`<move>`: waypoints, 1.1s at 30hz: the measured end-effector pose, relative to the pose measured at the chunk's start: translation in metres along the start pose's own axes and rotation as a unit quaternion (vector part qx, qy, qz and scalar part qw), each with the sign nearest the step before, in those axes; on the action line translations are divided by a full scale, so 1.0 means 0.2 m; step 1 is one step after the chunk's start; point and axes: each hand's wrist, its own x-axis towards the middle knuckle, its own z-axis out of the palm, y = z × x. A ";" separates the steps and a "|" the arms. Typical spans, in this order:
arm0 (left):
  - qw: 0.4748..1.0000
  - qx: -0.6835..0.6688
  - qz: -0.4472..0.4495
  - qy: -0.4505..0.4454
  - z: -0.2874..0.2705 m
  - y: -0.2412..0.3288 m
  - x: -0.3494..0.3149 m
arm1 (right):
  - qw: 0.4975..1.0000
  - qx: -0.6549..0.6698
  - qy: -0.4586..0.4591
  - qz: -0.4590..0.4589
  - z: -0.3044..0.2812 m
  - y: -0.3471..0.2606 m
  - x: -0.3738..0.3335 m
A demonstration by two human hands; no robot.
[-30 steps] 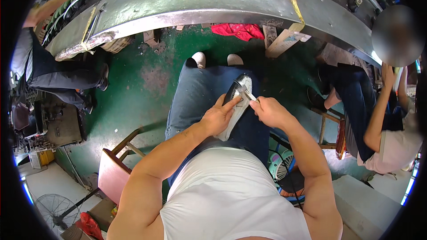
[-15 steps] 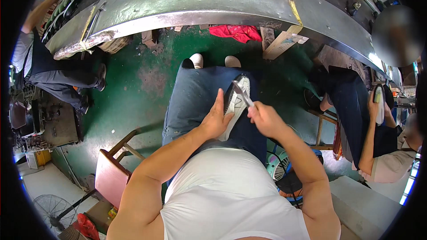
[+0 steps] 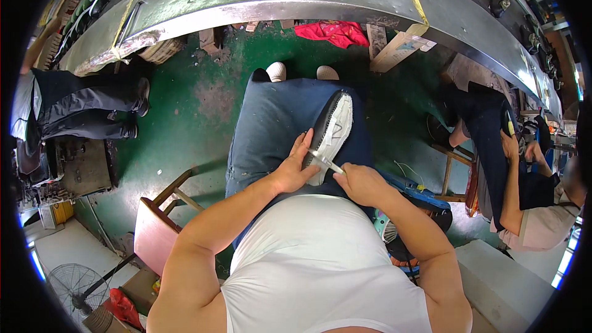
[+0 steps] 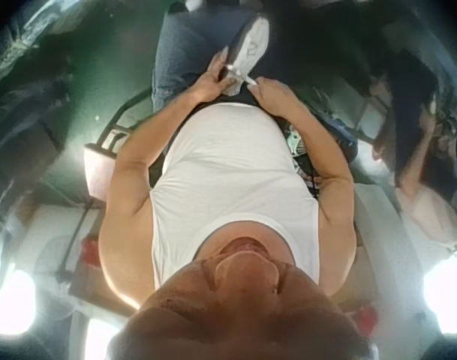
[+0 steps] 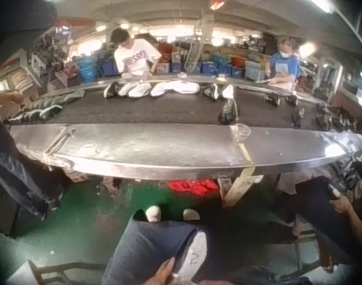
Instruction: The recorder uses pliers to pull and secure the shoe upper material around the last to prepare it for sole attachment on an assembly line.
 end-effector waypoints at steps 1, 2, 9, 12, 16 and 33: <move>1.000 0.002 0.002 0.005 -0.01 -0.02 0.00 | 0.995 -0.077 -0.063 0.026 0.00 0.01 0.02; 0.999 -0.029 0.021 0.007 -0.01 -0.05 0.00 | 0.994 -0.074 -0.081 0.025 -0.03 0.01 0.02; 0.861 -0.506 0.042 0.022 -0.18 0.21 -0.13 | 0.889 0.422 0.069 0.165 0.16 0.35 -0.16; 0.777 -0.601 0.176 -0.063 -0.32 0.51 -0.13 | 0.891 0.418 0.071 0.164 0.19 0.40 -0.16; 0.773 -0.622 0.123 -0.021 -0.56 0.72 0.11 | 0.933 0.320 0.047 0.159 0.09 0.25 -0.10; 0.718 -0.690 0.088 0.028 -0.94 0.94 0.62 | 0.920 0.331 -0.023 0.211 0.04 0.34 0.03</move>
